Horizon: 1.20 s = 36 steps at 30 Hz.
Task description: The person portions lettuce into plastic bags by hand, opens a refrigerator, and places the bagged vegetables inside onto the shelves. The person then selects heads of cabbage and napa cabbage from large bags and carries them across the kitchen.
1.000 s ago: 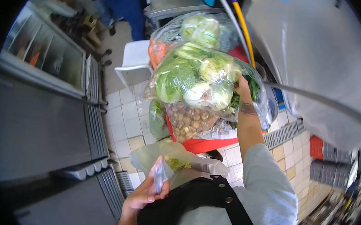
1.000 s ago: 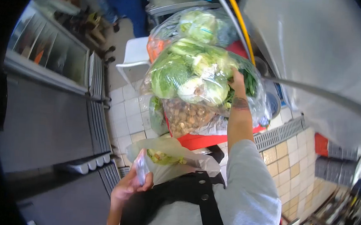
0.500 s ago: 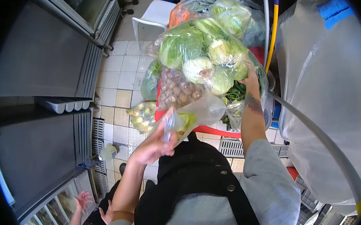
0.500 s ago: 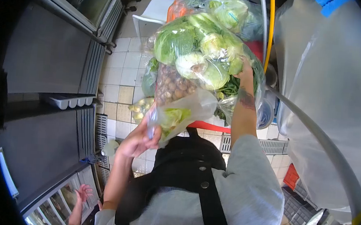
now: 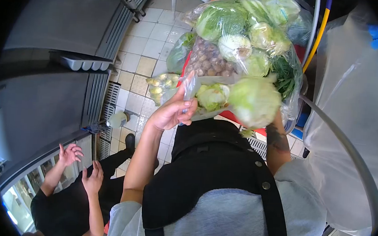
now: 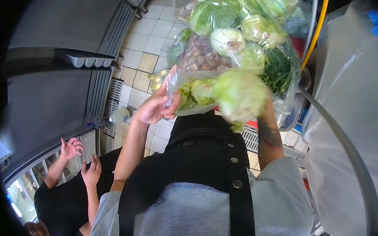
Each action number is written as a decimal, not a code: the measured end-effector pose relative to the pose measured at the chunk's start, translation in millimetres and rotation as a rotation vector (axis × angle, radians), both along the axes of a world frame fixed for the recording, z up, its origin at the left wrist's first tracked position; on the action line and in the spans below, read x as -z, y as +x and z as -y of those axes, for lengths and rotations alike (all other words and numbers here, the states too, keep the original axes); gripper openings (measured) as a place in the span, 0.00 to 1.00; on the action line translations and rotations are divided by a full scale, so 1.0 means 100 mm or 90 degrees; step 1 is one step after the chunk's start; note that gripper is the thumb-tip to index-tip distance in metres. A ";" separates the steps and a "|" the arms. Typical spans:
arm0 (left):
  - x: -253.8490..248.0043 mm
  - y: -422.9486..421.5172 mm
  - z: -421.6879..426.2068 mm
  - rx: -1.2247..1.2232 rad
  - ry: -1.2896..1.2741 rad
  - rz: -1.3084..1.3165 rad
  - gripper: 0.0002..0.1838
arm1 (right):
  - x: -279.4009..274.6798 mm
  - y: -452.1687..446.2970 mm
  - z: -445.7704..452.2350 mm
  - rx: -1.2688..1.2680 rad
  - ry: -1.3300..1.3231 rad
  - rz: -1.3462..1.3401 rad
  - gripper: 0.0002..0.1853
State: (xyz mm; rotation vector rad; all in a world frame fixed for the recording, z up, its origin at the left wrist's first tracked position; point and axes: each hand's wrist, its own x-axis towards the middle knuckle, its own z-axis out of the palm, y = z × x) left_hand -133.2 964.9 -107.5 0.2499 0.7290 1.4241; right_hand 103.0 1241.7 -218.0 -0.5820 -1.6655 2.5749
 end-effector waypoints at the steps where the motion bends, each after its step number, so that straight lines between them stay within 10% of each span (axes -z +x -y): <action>1: 0.00 -0.01 0.02 0.006 -0.005 -0.012 0.46 | 0.12 -0.16 0.10 -0.047 0.009 0.013 0.34; 7: -0.03 -0.09 0.37 -0.005 -0.036 -0.138 0.49 | 0.57 -0.54 0.40 -0.129 0.014 0.067 0.34; 16: -0.50 0.01 1.20 -0.220 0.083 -0.162 0.60 | 0.53 0.49 -0.87 0.434 -0.244 -0.082 0.35; 23: -1.07 -0.03 1.96 -0.547 0.193 -0.015 0.52 | 0.71 0.36 -0.91 0.435 -0.292 0.202 0.29; 36: -1.42 0.23 2.86 -0.625 0.224 -0.259 0.58 | 0.76 0.27 -1.04 0.563 -0.296 0.195 0.31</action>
